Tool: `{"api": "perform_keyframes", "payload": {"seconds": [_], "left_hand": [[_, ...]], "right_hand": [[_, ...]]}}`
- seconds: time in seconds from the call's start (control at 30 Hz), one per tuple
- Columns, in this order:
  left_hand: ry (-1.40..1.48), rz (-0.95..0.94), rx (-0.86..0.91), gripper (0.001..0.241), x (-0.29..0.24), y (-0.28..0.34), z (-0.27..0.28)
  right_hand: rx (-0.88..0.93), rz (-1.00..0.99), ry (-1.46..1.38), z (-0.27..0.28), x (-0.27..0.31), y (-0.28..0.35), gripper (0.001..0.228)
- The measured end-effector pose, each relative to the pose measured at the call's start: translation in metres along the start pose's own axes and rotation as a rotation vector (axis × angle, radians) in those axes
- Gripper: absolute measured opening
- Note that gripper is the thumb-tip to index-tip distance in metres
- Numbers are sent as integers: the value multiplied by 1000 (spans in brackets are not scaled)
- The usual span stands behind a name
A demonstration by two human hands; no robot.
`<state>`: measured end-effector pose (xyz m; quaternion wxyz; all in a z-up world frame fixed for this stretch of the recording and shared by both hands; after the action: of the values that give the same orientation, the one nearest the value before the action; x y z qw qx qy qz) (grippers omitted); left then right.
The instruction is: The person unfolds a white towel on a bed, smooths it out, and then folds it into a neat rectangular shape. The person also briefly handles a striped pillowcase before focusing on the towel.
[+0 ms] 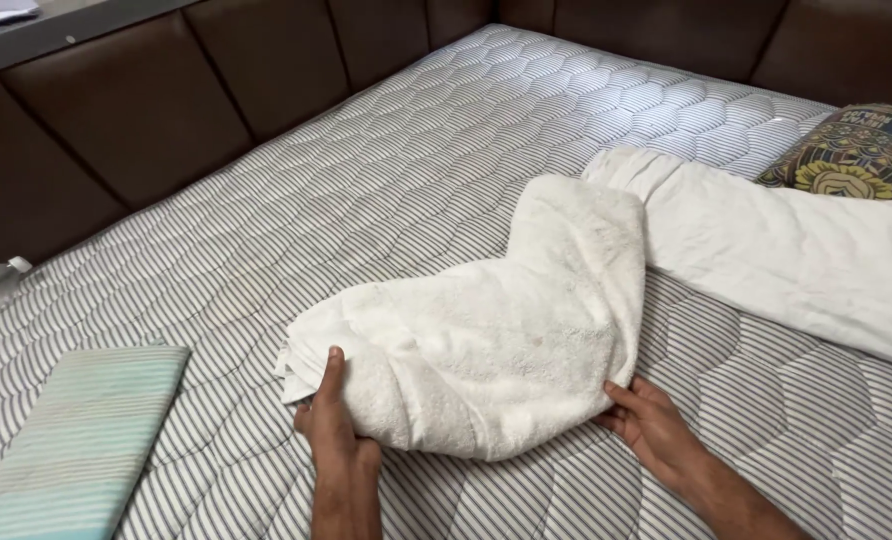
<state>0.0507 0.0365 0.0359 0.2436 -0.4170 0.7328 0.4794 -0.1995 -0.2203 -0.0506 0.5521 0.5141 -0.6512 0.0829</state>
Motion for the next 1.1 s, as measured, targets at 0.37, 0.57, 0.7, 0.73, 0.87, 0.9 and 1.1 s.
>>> {"api": "perform_keyframes", "payload": {"seconds": [0.37, 0.57, 0.7, 0.73, 0.87, 0.9, 1.1], "left_hand": [[43, 194, 252, 95, 3, -6, -9], [17, 170, 314, 81, -3, 3, -12], [-114, 154, 332, 72, -4, -4, -16], [-113, 160, 330, 72, -5, -2, -17], [-258, 70, 390, 73, -9, -1, -23], [-325, 51, 412, 75, -8, -1, -23], [-411, 63, 430, 77, -8, -14, -26]], "right_hand": [[-73, -10, 142, -15, 8, 3, 59], [-376, 64, 736, -45, 48, 5, 85], [-362, 197, 1470, -62, 80, -4, 96], [-361, 190, 1473, -58, 82, -15, 96], [-120, 440, 1678, -53, 103, -63, 74], [-6, 510, 1657, -52, 108, -74, 68], [-5, 297, 1790, -103, 161, -104, 68]]}}
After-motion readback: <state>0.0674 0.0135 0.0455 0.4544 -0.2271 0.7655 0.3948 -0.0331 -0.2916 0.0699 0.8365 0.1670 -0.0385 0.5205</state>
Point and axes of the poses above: each hand's wrist, its own y-axis away from the middle knuckle, its own z-axis out of the back of the hand, x = y × z, the point moved 1 cm from there along -y, towards the middle knuckle, and after that the axes turned 13 degrees about x, right-handed, at the moved point
